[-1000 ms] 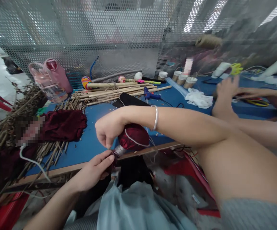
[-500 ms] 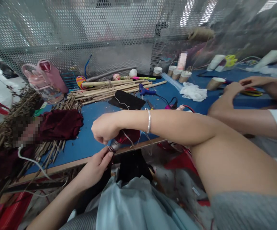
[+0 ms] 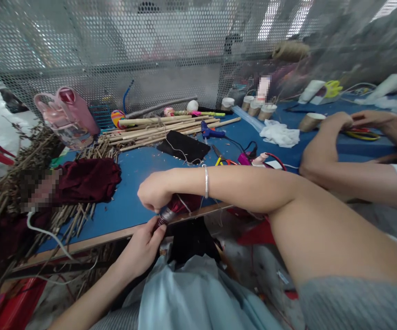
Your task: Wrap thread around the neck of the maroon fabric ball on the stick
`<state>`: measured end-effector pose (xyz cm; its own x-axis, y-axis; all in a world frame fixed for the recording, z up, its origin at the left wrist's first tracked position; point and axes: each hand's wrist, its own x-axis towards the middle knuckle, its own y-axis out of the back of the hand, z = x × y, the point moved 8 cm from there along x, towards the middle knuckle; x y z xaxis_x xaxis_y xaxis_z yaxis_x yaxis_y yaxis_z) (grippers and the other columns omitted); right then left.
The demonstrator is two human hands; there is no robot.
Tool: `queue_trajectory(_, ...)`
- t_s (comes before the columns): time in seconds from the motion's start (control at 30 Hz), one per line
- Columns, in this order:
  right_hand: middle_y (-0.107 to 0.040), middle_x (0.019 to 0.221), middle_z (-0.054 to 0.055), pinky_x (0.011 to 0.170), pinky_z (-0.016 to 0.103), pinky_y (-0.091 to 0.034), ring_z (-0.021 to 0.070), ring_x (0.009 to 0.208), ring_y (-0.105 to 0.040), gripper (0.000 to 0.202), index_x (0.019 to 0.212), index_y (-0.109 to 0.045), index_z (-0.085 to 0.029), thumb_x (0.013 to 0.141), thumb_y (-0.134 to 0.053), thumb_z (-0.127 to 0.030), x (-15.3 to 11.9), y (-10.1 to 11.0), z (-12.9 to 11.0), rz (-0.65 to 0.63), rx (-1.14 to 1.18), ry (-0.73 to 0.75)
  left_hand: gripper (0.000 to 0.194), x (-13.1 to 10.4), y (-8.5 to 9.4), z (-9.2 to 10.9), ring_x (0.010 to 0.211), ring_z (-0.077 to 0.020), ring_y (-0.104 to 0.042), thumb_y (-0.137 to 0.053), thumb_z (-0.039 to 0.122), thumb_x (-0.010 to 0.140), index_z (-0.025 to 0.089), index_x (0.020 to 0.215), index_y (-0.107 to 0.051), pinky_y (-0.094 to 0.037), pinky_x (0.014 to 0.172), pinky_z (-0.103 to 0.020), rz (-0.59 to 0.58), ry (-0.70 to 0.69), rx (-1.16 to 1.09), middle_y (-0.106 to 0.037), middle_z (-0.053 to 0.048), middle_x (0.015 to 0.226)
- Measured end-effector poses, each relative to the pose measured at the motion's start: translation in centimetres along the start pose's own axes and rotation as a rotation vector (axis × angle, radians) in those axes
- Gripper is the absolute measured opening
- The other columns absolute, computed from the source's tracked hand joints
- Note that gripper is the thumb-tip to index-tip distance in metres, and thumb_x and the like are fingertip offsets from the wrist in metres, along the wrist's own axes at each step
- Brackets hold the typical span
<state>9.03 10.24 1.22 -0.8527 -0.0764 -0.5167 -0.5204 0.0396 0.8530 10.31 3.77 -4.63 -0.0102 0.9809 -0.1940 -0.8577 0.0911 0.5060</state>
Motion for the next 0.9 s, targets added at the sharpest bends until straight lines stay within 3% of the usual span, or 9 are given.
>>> queue_trajectory(0.17,-0.069,0.075,0.001,0.055,0.024,-0.027,0.0113,0.066,-0.054,0.017,0.085,-0.074,-0.021,0.072,-0.064,-0.023,-0.2,1.3,0.6,0.084,0.112,0.033,0.028,0.1,0.3,0.0,0.062,-0.0137,-0.044,-0.034,0.041,0.091,0.019,0.081,-0.048,-0.031,0.061,-0.026,0.007,0.003,-0.025,-0.049,0.002,0.066)
queue_trajectory(0.33,-0.068,0.073,0.000,0.062,0.019,-0.035,0.0082,0.066,-0.056,0.025,0.084,-0.072,-0.011,0.069,-0.069,-0.031,0.2,0.3,3.7,-0.023,0.609,0.138,0.028,-0.6,1.1,1.5,0.060,-0.0127,-0.043,-0.035,0.039,0.091,0.019,0.080,-0.050,-0.030,0.058,-0.024,-0.044,-0.029,-0.032,-0.048,0.003,0.064)
queue_trajectory(0.43,-0.068,0.073,0.001,0.063,0.018,-0.036,0.0073,0.065,-0.056,0.028,0.087,-0.071,-0.008,0.071,-0.068,-0.031,-0.7,0.6,6.6,0.017,0.707,0.010,0.025,-0.7,1.9,1.5,0.059,-0.0141,-0.046,-0.036,0.038,0.090,0.021,0.087,-0.053,-0.030,0.058,-0.025,-0.021,-0.013,0.067,-0.053,0.002,0.063)
queue_trajectory(0.53,-0.066,0.069,0.001,0.057,0.019,-0.033,0.0067,0.058,-0.051,0.023,0.086,-0.071,-0.010,0.071,-0.066,-0.027,-3.3,2.8,7.6,0.130,0.490,-0.157,0.022,-0.4,2.4,0.3,0.061,-0.0167,-0.052,-0.037,0.036,0.089,0.022,0.090,-0.054,-0.031,0.059,-0.026,0.022,0.026,0.185,-0.060,-0.001,0.067)
queue_trajectory(0.6,-0.065,0.067,0.001,0.055,0.021,-0.030,0.0073,0.055,-0.048,0.019,0.083,-0.071,-0.013,0.071,-0.064,-0.027,-5.6,4.6,6.4,0.190,0.327,-0.228,0.021,-0.2,2.5,-0.5,0.062,-0.0179,-0.055,-0.037,0.036,0.090,0.023,0.089,-0.054,-0.032,0.060,-0.026,0.034,0.045,0.207,-0.062,-0.002,0.069)
queue_trajectory(0.7,-0.065,0.065,0.003,0.052,0.023,-0.026,0.0088,0.052,-0.046,0.016,0.077,-0.071,-0.016,0.074,-0.059,-0.026,-8.8,6.2,2.5,0.222,0.205,-0.234,0.022,-0.2,2.6,-1.3,0.064,-0.0185,-0.057,-0.035,0.036,0.090,0.024,0.090,-0.053,-0.033,0.062,-0.026,0.058,0.067,0.191,-0.064,-0.003,0.070)
queue_trajectory(0.83,-0.063,0.059,0.003,0.049,0.026,-0.023,0.0107,0.047,-0.044,0.020,0.071,-0.069,-0.019,0.081,-0.053,-0.024,-11.5,4.8,-3.0,0.129,0.187,-0.173,0.025,-0.3,4.3,-1.9,0.067,-0.0200,-0.059,-0.036,0.037,0.090,0.022,0.098,-0.054,-0.034,0.063,-0.027,0.153,0.107,0.204,-0.066,-0.005,0.076)
queue_trajectory(0.9,-0.063,0.058,0.003,0.049,0.027,-0.025,0.0111,0.048,-0.046,0.025,0.069,-0.068,-0.022,0.084,-0.049,-0.024,-12.2,4.3,-4.2,0.170,0.241,-0.111,0.029,-0.3,5.6,-2.3,0.066,-0.0209,-0.058,-0.036,0.039,0.089,0.022,0.104,-0.054,-0.034,0.062,-0.027,0.214,0.148,0.216,-0.066,-0.006,0.077)
